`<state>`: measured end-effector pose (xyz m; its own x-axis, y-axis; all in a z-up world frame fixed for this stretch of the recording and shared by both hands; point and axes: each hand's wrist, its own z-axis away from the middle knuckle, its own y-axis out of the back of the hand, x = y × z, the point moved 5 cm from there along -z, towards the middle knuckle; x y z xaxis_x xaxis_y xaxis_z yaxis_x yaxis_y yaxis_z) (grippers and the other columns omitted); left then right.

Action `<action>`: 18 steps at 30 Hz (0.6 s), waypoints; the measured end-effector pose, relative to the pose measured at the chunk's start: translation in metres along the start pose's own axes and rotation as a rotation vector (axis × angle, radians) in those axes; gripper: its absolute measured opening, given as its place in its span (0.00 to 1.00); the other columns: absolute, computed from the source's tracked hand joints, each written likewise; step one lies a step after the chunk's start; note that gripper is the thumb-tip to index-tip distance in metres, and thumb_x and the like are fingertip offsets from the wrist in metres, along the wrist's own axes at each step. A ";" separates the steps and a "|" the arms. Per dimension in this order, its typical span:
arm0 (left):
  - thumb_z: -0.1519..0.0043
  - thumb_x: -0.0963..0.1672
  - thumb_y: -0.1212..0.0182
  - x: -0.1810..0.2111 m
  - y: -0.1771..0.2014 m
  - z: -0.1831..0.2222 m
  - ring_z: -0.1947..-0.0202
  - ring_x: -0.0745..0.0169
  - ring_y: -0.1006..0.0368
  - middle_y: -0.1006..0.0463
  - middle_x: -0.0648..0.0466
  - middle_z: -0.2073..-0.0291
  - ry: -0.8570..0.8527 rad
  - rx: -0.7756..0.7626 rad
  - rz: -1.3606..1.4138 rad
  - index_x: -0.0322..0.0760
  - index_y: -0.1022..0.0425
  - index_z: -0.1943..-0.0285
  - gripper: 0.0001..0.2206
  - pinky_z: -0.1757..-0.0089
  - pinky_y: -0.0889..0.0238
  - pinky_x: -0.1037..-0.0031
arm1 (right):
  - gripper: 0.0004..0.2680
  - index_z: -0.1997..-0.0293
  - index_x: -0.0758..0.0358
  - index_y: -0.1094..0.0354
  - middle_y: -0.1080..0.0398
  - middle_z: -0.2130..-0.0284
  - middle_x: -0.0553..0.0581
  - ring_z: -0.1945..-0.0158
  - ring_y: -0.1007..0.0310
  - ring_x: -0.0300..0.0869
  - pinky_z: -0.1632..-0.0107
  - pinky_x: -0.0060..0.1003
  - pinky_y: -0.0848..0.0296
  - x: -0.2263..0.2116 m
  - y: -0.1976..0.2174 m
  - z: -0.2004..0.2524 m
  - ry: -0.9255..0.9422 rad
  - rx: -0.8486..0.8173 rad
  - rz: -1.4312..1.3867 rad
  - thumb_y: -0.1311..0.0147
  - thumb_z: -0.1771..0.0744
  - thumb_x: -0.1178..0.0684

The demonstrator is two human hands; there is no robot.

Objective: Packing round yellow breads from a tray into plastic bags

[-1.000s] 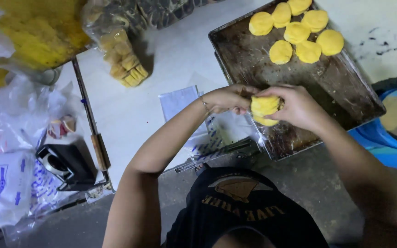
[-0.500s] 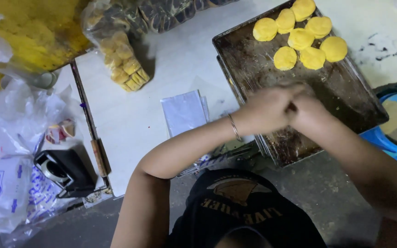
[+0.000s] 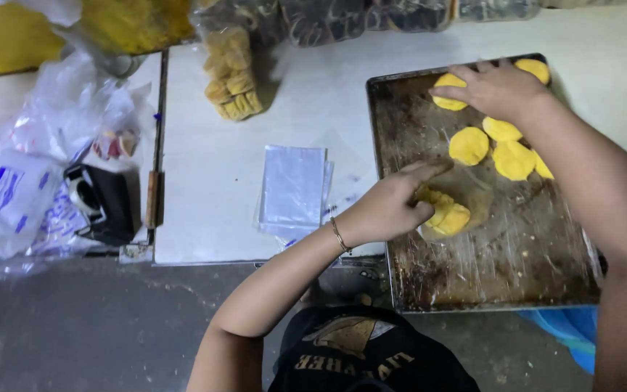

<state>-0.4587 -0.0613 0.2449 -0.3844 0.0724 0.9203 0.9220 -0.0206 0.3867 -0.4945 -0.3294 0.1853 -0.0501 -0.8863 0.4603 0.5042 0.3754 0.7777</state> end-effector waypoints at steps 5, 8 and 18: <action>0.42 0.38 0.48 0.001 0.003 0.000 0.26 0.45 0.43 0.39 0.43 0.27 0.042 0.072 0.019 0.33 0.42 0.26 0.30 0.31 0.49 0.60 | 0.25 0.24 0.46 0.50 0.34 0.43 0.66 0.50 0.27 0.59 0.54 0.49 0.28 0.014 0.057 0.024 -0.262 -0.166 -0.643 0.53 0.34 0.47; 0.41 0.39 0.47 -0.005 0.000 -0.010 0.27 0.44 0.42 0.38 0.42 0.27 0.029 0.045 0.010 0.32 0.42 0.26 0.29 0.31 0.48 0.58 | 0.33 0.24 0.49 0.50 0.42 0.31 0.59 0.45 0.30 0.59 0.44 0.57 0.28 0.033 0.071 0.043 -0.267 0.047 -0.918 0.39 0.37 0.68; 0.40 0.40 0.43 -0.030 0.017 -0.037 0.75 0.75 0.28 0.21 0.49 0.57 0.233 -0.175 0.404 0.27 0.44 0.27 0.29 0.77 0.34 0.88 | 0.36 0.31 0.65 0.60 0.50 0.35 0.71 0.31 0.41 0.59 0.35 0.49 0.28 -0.040 0.088 0.156 0.322 0.948 -1.547 0.37 0.42 0.72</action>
<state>-0.4332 -0.1011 0.2264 -0.0167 -0.2003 0.9796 0.9854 -0.1693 -0.0178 -0.5829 -0.2184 0.3024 0.2640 -0.5146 -0.8158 -0.4286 -0.8203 0.3788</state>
